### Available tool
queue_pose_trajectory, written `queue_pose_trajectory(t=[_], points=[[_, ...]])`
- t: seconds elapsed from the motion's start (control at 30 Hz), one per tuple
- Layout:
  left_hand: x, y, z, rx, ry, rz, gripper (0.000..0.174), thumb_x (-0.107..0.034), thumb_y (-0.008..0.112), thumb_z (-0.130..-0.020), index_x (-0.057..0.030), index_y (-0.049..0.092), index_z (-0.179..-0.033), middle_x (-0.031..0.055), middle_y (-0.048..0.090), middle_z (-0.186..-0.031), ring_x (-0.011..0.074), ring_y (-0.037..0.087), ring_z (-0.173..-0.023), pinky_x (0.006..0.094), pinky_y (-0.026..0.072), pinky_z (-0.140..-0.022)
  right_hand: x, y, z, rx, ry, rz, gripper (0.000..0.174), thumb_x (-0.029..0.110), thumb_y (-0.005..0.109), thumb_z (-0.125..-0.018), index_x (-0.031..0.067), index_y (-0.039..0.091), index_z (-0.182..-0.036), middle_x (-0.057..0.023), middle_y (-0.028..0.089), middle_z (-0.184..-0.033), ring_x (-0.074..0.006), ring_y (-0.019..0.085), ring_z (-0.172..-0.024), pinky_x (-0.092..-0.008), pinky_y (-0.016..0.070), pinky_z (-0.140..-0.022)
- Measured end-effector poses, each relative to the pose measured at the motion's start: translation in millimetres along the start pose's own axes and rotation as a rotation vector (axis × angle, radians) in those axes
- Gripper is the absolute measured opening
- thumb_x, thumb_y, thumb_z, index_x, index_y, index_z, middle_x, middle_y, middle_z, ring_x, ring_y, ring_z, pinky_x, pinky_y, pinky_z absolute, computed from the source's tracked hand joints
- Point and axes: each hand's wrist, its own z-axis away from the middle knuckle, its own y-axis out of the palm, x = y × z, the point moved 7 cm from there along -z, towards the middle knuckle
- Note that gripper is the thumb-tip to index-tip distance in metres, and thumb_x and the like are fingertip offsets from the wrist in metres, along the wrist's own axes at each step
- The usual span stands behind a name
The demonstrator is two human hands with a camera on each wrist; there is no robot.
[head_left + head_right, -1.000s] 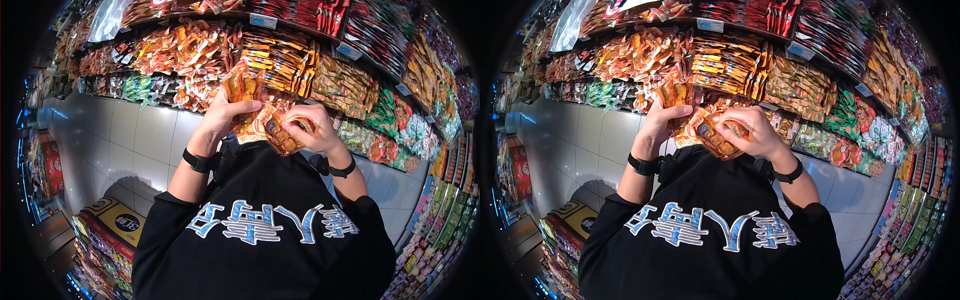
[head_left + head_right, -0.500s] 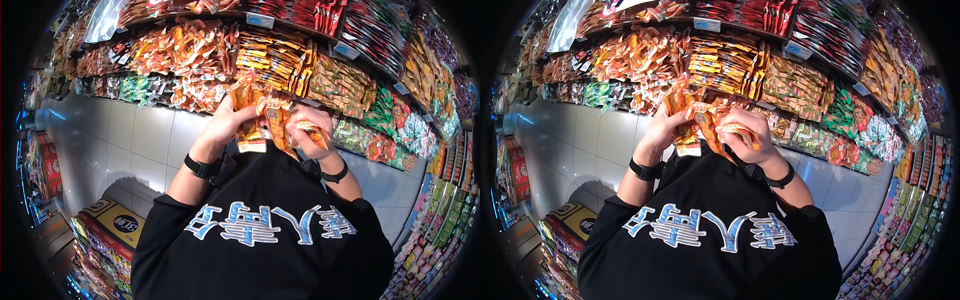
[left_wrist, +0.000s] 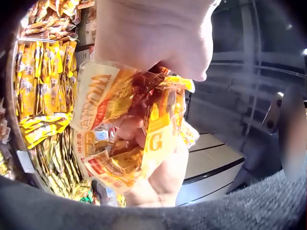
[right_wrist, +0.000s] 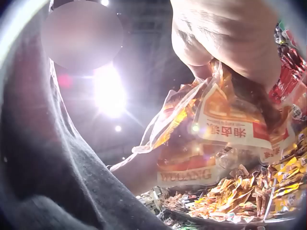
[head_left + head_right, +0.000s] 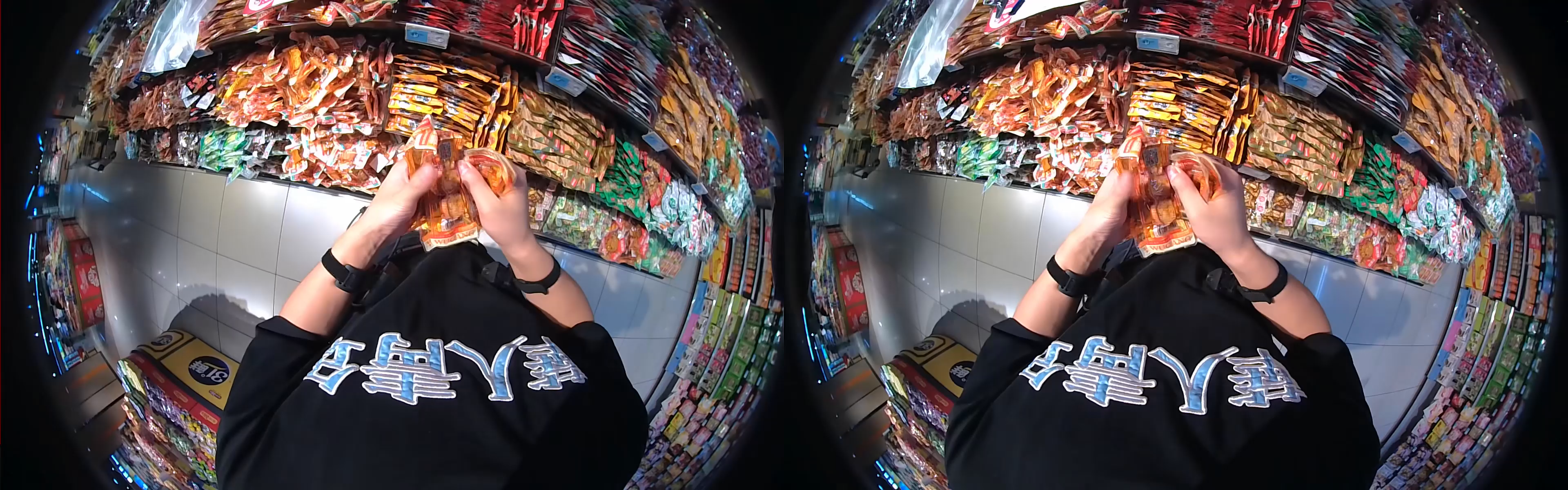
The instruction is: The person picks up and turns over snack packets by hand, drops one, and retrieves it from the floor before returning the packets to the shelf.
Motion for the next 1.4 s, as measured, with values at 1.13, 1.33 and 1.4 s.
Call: queue_pose_trajectory(t=[1.13, 1.33, 1.4], points=[[-31, -30, 47, -0.195, -0.22, -0.138, 0.034, 0.0, 0.069, -0.08, 0.0034, 0.057, -0.112, 0.0104, 0.067, -0.098, 0.0171, 0.067, -0.081, 0.0304, 0.0562, -0.075, -16, 34, 12, -0.223, 0.139, -0.778, 0.044, 0.046, 0.038, -0.101, 0.0039, 0.052, -0.104, -0.0085, 0.058, -0.089, -0.0169, 0.059, -0.079, -0.0332, 0.0507, -0.075], [-84, -56, 75, -0.176, -0.127, -0.139, 0.042, 0.003, 0.067, -0.076, 0.0028, 0.053, -0.116, 0.0093, 0.066, -0.103, 0.0166, 0.066, -0.091, 0.0316, 0.055, -0.082, -21, 88, 22, -0.132, 0.136, -0.572, 0.032, 0.034, 0.048, -0.1, 0.0038, 0.059, -0.104, -0.0059, 0.063, -0.096, -0.0135, 0.061, -0.086, -0.029, 0.0493, -0.079], [-107, -67, 90, -0.185, -0.092, -0.156, 0.043, 0.003, 0.068, -0.076, 0.0028, 0.054, -0.117, 0.0089, 0.066, -0.101, 0.0161, 0.066, -0.087, 0.0307, 0.0553, -0.079, -26, 116, 29, -0.122, 0.282, -0.611, 0.035, 0.036, 0.048, -0.1, 0.004, 0.06, -0.106, -0.0059, 0.064, -0.099, -0.0155, 0.061, -0.092, -0.0313, 0.0476, -0.084]])
